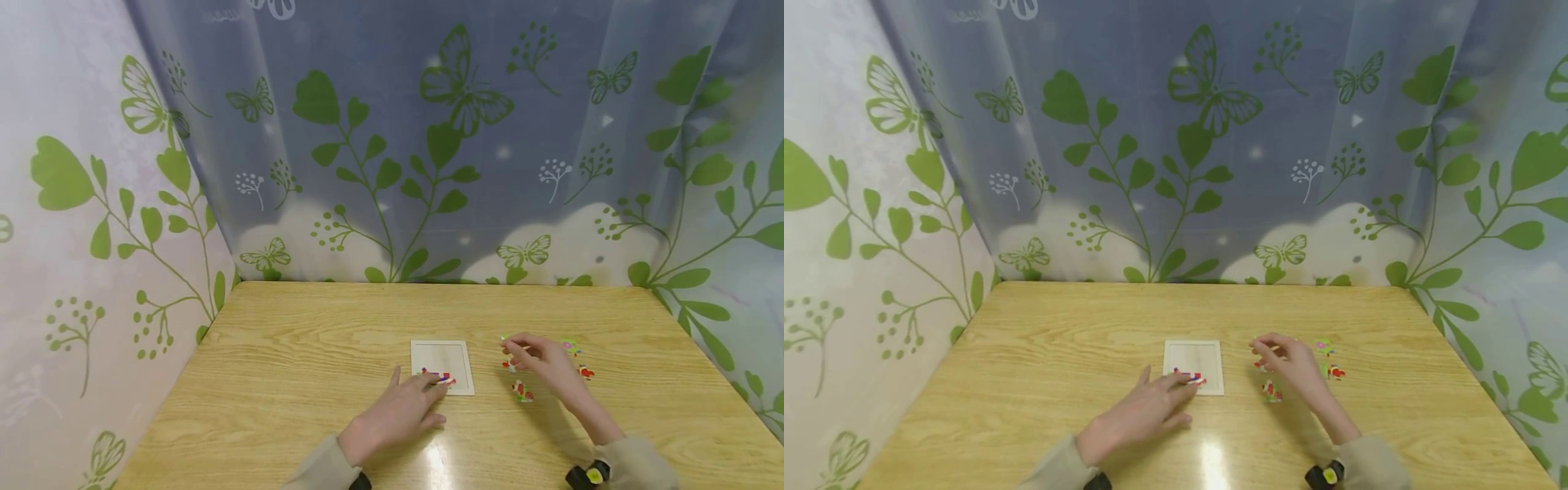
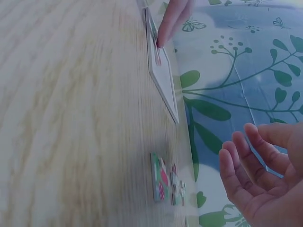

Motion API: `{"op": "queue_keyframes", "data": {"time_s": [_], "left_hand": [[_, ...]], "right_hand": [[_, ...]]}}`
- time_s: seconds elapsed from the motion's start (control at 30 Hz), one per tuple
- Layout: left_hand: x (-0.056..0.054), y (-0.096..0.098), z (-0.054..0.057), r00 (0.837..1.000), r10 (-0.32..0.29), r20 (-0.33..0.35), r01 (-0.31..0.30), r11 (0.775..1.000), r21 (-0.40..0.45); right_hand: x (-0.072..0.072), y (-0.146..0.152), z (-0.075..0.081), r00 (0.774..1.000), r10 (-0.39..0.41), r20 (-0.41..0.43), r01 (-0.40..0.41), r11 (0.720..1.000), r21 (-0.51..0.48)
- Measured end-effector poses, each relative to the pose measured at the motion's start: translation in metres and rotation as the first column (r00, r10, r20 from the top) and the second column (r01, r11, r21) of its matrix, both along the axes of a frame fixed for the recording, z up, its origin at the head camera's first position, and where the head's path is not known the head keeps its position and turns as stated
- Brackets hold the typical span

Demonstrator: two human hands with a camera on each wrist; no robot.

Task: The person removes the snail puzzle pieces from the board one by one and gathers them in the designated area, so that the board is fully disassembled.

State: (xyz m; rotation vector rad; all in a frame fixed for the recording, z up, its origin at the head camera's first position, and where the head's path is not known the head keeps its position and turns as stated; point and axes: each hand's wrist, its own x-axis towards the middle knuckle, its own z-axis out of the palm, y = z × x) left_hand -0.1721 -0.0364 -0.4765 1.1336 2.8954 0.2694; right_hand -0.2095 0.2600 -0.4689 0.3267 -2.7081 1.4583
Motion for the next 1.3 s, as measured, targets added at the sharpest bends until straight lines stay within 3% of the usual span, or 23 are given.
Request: {"op": "queue_keyframes", "data": {"time_s": [0.23, 0.63, 0.8, 1.03, 1.3], "left_hand": [[-0.003, -0.004, 0.001, 1.0, 0.0, -0.006, 0.0, 1.0, -0.003], [0.0, -0.023, -0.001, 0.998, 0.039, 0.04, -0.037, 0.998, -0.052], [0.002, -0.025, 0.0, 0.998, 0.042, 0.035, -0.04, 0.997, -0.059], [0.003, -0.024, 0.0, 0.999, 0.039, 0.025, -0.037, 0.996, -0.078], [0.004, -0.024, -0.001, 0.999, 0.038, 0.013, -0.036, 0.994, -0.105]], "right_hand": [[-0.007, -0.013, 0.004, 0.999, 0.042, 0.009, -0.042, 0.999, -0.027], [-0.015, -0.041, -0.008, 0.98, 0.201, 0.011, -0.201, 0.979, -0.037], [-0.015, -0.055, -0.012, 0.97, 0.241, 0.007, -0.241, 0.97, 0.01], [-0.014, -0.07, -0.016, 0.968, 0.249, -0.006, -0.245, 0.958, 0.152], [-0.009, -0.076, -0.015, 0.971, 0.237, 0.024, -0.237, 0.951, 0.198]]}}
